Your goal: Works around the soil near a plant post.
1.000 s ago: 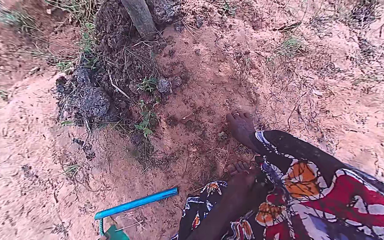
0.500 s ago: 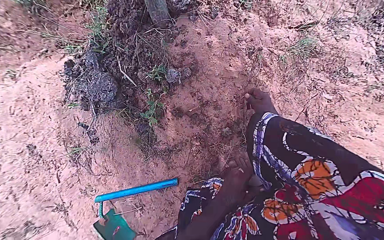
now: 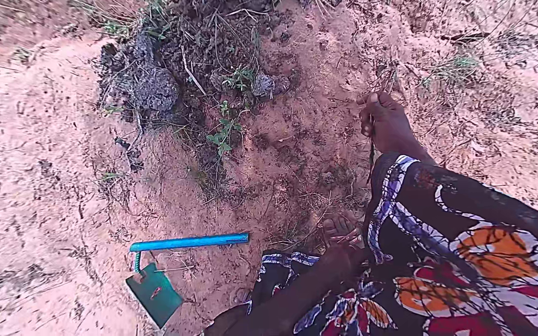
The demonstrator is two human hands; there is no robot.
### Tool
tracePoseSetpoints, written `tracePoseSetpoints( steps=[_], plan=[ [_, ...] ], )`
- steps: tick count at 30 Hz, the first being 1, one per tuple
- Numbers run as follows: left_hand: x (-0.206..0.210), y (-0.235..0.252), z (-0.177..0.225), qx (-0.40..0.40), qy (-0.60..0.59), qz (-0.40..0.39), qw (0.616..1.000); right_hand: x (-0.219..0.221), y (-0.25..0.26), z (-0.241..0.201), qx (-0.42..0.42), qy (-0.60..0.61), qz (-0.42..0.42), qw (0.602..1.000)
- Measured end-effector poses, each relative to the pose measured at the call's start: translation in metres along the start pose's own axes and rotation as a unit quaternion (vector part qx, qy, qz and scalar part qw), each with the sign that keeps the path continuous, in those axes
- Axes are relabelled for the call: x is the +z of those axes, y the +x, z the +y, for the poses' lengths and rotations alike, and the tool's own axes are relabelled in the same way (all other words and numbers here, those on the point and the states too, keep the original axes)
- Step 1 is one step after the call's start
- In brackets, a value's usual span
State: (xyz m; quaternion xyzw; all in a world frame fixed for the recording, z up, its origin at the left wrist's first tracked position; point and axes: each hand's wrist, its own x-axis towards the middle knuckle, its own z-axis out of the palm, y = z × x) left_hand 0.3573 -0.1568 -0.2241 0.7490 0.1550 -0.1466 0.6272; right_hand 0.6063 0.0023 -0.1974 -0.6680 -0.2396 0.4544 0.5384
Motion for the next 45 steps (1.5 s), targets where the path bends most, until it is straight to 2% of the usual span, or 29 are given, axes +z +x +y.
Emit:
tracePoseSetpoints(
  steps=[4,6,10,13,16,19,21,22,26,29,33,35,38,42,43,45],
  plan=[
    [-0.011,-0.007,0.01,0.011,0.007,0.005,1.0,0.003,0.014,-0.041,-0.106,-0.062,-0.035,0.992],
    [-0.01,-0.007,0.006,0.022,0.009,0.017,1.0,0.012,0.019,-0.057,-0.145,-0.136,-0.06,0.978],
    [-0.014,-0.005,0.006,-0.014,0.002,-0.025,1.0,0.05,0.027,-0.059,-0.188,-0.408,-0.104,0.887],
    [0.005,0.011,-0.016,-0.024,0.006,-0.025,0.999,0.086,0.035,-0.043,-0.17,-0.494,-0.112,0.846],
    [-0.02,-0.002,0.007,-0.091,-0.036,-0.017,0.995,0.109,0.044,-0.028,-0.164,-0.582,-0.126,0.786],
    [-0.043,-0.012,0.006,-0.082,-0.03,0.141,0.986,0.127,0.04,-0.031,-0.118,-0.651,-0.138,0.737],
    [-0.063,-0.015,-0.004,-0.074,-0.04,0.277,0.957,0.138,0.032,-0.045,-0.085,-0.677,-0.148,0.716],
    [-0.074,-0.017,-0.011,-0.063,-0.049,0.324,0.943,0.141,0.028,-0.051,-0.073,-0.681,-0.153,0.712],
    [-0.107,-0.031,-0.023,-0.057,-0.062,0.418,0.905,0.144,0.011,-0.077,-0.018,-0.688,-0.186,0.701],
    [-0.112,-0.035,-0.034,-0.033,-0.051,0.458,0.887,0.149,0.006,-0.082,-0.023,-0.699,-0.181,0.692],
    [-0.104,-0.033,-0.037,-0.052,-0.051,0.446,0.892,0.143,-0.006,-0.095,-0.02,-0.686,-0.21,0.696],
    [-0.098,-0.03,-0.041,-0.055,-0.022,0.44,0.896,0.138,0.007,-0.074,-0.054,-0.671,-0.2,0.712],
    [-0.094,-0.026,-0.041,-0.052,0.009,0.43,0.901,0.136,0.013,-0.065,-0.055,-0.658,-0.192,0.726],
    [-0.093,-0.022,-0.045,-0.056,0.017,0.406,0.912,0.131,0.008,-0.076,-0.032,-0.673,-0.224,0.704],
    [-0.094,-0.02,-0.046,-0.056,0.017,0.403,0.913,0.128,0.005,-0.07,-0.06,-0.669,-0.2,0.713],
    [-0.096,-0.018,-0.047,-0.056,0.015,0.403,0.913,0.118,0.018,-0.012,-0.24,-0.623,-0.049,0.743]
  ],
)
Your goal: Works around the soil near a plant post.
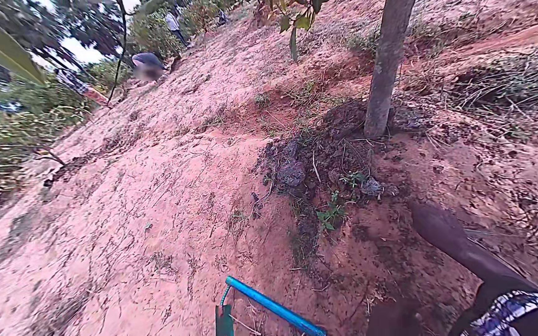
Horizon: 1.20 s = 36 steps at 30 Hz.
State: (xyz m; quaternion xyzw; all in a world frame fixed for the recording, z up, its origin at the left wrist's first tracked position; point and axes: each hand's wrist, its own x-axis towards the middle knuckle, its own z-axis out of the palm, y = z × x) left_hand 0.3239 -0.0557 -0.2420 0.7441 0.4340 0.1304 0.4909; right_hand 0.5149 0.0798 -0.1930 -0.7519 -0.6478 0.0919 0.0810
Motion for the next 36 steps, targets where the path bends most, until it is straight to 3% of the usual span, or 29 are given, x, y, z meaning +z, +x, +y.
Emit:
tracePoseSetpoints(
  steps=[2,3,7,13,16,18,19,22,24,27,32,36],
  plan=[
    [-0.004,0.002,0.004,-0.016,-0.016,-0.014,1.0,-0.036,0.008,-0.002,0.059,0.019,-0.241,0.969],
    [-0.005,0.002,0.007,-0.025,-0.022,-0.019,0.999,-0.038,0.009,0.003,0.074,0.033,-0.272,0.959],
    [-0.006,0.007,0.01,-0.045,-0.024,-0.029,0.998,0.002,-0.002,0.033,0.069,0.066,-0.162,0.982],
    [0.006,0.006,0.002,0.053,0.047,0.089,0.994,-0.027,-0.047,0.051,0.157,0.148,-0.191,0.958],
    [0.014,0.006,-0.016,0.11,0.115,0.151,0.976,-0.026,-0.075,0.082,0.161,0.226,-0.133,0.951],
    [0.018,0.005,-0.027,0.141,0.172,0.188,0.957,-0.051,-0.084,0.09,0.189,0.224,-0.193,0.936],
    [0.02,0.007,-0.032,0.159,0.196,0.211,0.944,-0.053,-0.089,0.1,0.182,0.22,-0.182,0.941],
    [0.023,0.009,-0.04,0.143,0.221,0.221,0.939,-0.035,-0.103,0.125,0.219,0.234,-0.03,0.947],
    [0.024,0.012,-0.041,0.116,0.237,0.212,0.941,-0.042,-0.099,0.138,0.293,0.246,-0.052,0.923],
    [0.026,0.015,-0.046,0.102,0.27,0.207,0.935,-0.018,-0.108,0.189,0.216,0.268,0.023,0.938],
    [0.036,0.016,-0.064,0.134,0.339,0.231,0.902,-0.038,-0.112,0.188,0.286,0.321,0.041,0.902],
    [0.031,0.014,-0.058,0.132,0.312,0.202,0.919,-0.039,-0.115,0.193,0.38,0.418,0.064,0.823]
  ],
)
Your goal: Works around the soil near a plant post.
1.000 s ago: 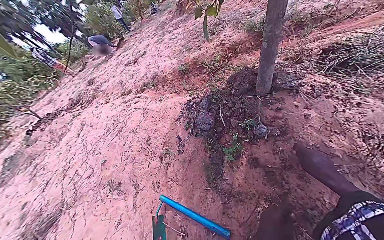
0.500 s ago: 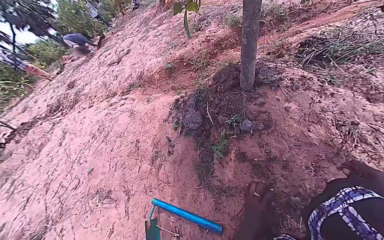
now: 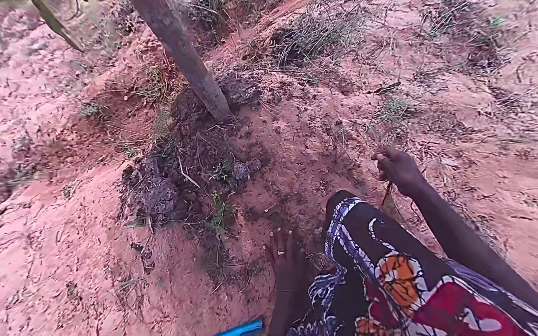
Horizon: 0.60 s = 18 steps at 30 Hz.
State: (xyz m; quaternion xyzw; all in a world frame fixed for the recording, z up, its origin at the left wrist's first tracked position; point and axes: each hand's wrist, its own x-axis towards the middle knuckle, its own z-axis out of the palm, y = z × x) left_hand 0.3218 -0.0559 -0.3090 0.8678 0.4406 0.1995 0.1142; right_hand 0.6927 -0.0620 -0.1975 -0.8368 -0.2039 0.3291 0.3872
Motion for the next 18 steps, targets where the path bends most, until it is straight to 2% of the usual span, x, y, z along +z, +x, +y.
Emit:
tracePoseSetpoints(
  steps=[5,8,10,12,15,18],
  plan=[
    [-0.027,0.004,-0.007,0.01,0.001,-0.055,0.998,0.004,0.013,0.018,0.005,0.049,0.082,0.995],
    [-0.027,-0.004,-0.024,0.021,0.028,-0.068,0.997,0.016,0.013,0.012,0.005,0.073,0.064,0.995],
    [-0.031,-0.005,-0.023,0.003,0.033,-0.114,0.993,0.025,0.016,0.006,-0.028,0.066,0.045,0.996],
    [-0.025,-0.014,-0.029,-0.003,0.043,-0.141,0.989,0.029,0.024,-0.007,-0.024,0.037,0.027,0.999],
    [0.022,-0.057,-0.072,0.023,0.085,-0.08,0.993,0.033,0.038,-0.019,-0.03,0.006,0.024,0.999],
    [0.037,-0.07,-0.084,0.047,0.118,-0.059,0.99,0.03,0.059,-0.029,-0.053,-0.058,0.037,0.996]
  ],
)
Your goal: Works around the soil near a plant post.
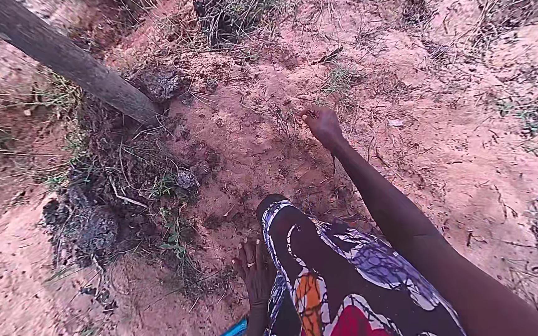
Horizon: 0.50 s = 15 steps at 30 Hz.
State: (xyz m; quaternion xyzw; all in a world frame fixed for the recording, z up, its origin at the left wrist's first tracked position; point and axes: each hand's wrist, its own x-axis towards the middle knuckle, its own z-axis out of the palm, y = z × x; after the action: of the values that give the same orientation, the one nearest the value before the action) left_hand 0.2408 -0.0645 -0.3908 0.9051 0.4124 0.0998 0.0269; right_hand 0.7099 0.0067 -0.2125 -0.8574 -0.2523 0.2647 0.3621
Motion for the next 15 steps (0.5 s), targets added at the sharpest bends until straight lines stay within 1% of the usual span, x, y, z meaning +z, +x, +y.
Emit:
tracePoseSetpoints(
  steps=[2,5,8,10,13,15],
  plan=[
    [0.003,0.0,-0.002,-0.011,-0.005,-0.006,1.0,0.004,0.015,-0.003,-0.051,-0.051,-0.005,0.997],
    [-0.01,0.015,0.007,-0.026,-0.014,-0.002,1.0,0.015,0.034,-0.006,-0.086,-0.101,-0.029,0.991],
    [-0.021,0.031,0.012,-0.018,-0.004,-0.008,1.0,0.022,0.04,-0.014,-0.044,-0.159,-0.051,0.985],
    [-0.025,0.035,0.013,0.0,-0.01,-0.002,1.0,0.024,0.039,-0.016,-0.028,-0.18,-0.043,0.982],
    [-0.023,0.033,0.011,0.008,-0.016,0.007,1.0,0.029,0.039,-0.007,-0.04,-0.162,-0.006,0.986],
    [-0.019,0.03,0.007,0.008,-0.007,0.004,1.0,0.031,0.037,0.001,-0.043,-0.151,0.004,0.988]
  ],
)
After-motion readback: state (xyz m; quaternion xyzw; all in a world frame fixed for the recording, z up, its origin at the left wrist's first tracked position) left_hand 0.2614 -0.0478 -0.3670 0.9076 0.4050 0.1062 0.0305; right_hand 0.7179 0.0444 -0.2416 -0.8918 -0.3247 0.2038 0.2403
